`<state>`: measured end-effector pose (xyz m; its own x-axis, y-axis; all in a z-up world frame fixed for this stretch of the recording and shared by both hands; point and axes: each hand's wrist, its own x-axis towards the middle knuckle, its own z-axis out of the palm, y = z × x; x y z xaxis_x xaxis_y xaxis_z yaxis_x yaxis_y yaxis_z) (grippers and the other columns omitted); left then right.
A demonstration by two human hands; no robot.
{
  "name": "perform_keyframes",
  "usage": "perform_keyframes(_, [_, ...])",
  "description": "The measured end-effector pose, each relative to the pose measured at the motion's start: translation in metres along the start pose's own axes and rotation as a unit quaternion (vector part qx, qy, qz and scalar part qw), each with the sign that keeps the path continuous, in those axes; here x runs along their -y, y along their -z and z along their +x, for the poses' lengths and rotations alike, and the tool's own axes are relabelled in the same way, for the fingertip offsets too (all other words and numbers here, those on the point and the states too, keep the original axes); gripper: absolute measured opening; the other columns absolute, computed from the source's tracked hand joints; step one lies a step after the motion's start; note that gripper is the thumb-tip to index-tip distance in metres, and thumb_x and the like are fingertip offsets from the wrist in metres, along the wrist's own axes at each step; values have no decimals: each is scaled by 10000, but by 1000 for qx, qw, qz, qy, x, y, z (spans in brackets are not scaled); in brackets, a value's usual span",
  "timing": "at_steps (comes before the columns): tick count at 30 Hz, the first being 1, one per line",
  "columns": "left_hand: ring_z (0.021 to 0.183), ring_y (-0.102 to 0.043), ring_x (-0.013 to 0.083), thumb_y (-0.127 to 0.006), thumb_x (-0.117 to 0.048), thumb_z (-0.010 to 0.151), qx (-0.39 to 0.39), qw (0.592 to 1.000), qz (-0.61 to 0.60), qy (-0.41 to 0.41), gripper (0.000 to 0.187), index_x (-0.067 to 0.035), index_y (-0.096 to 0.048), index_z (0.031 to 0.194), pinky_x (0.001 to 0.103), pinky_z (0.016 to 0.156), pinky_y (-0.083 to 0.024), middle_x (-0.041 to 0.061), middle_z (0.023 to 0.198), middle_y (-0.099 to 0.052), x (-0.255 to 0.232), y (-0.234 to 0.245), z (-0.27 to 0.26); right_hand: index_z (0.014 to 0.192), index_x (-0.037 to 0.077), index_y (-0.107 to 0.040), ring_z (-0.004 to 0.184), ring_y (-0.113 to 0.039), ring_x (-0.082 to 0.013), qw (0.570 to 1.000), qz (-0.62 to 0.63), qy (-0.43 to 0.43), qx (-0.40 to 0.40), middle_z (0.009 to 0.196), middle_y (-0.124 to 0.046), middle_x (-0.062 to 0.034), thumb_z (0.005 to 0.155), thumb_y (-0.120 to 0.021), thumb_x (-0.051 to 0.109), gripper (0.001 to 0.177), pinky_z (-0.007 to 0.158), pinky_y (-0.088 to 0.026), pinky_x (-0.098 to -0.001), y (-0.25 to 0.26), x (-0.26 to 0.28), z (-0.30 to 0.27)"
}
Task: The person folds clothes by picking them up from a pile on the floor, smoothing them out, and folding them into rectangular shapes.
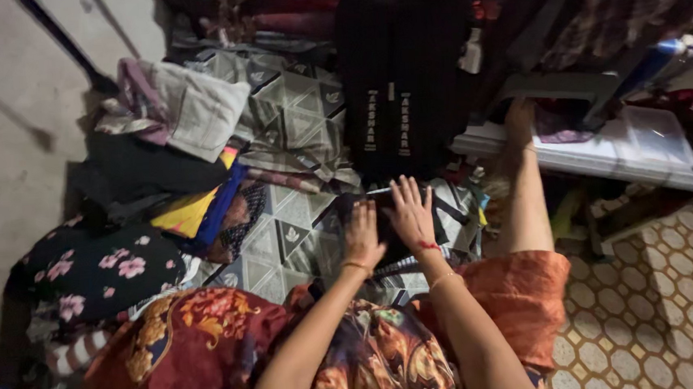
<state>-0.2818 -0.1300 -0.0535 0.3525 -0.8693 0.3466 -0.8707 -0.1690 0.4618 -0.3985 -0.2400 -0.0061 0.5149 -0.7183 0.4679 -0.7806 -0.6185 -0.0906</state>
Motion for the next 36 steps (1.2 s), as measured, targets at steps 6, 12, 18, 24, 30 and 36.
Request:
perform_keyframes(6, [1585,-45,278,-725,-732,715,113,991,66,31,1187,-205,-193,1636,708,1210,1,60,1722,-112,24,-38,5,1569,290,-373,1553,-69,-473,990,-91,12,108,1699,-172,-121,879,-501,712,819,1132,-116,-780,-19,-19,-34])
perform_keyframes(12, [1599,-21,303,-656,-829,702,80,995,51,22,1175,-284,-217,1646,746,1167,-10,40,1737,-117,36,-39,0,1581,318,-313,1523,-64,-516,992,-17,13,127,1697,-164,-141,872,-450,750,841,1097,-165,-778,-29,-28,-28])
perform_keyframes(18, [1590,-3,287,-651,-820,715,97,993,57,27,1151,-285,-214,1635,743,1179,10,30,1731,-86,30,-21,0,1597,359,-255,1532,-69,-501,966,-57,-29,249,1697,-129,-112,803,-506,822,952,1074,-185,-785,-13,-17,-11])
perform_keyframes(24, [1591,-6,291,-603,-718,819,124,988,28,84,1021,-268,-201,1643,664,1205,-45,49,1738,-60,42,1,-21,1571,320,-373,1522,-152,-507,963,-19,-50,262,1676,-182,-190,829,-574,793,903,1091,-187,-793,-1,12,19])
perform_keyframes(30, [1565,-176,343,-498,-738,927,402,909,102,45,951,-53,-354,1571,512,1243,-212,162,1701,-171,97,33,-6,1466,193,-519,1519,-222,-448,976,84,170,109,1678,-234,-194,835,-662,581,755,1112,-324,-663,76,65,71])
perform_keyframes(36, [963,-740,328,-674,-396,881,150,960,-63,228,311,-175,-765,1080,437,836,-588,160,1081,-766,185,121,66,1382,170,-608,1502,-276,-434,964,71,245,76,1625,-314,-188,808,-714,546,695,1136,-331,-612,141,74,87])
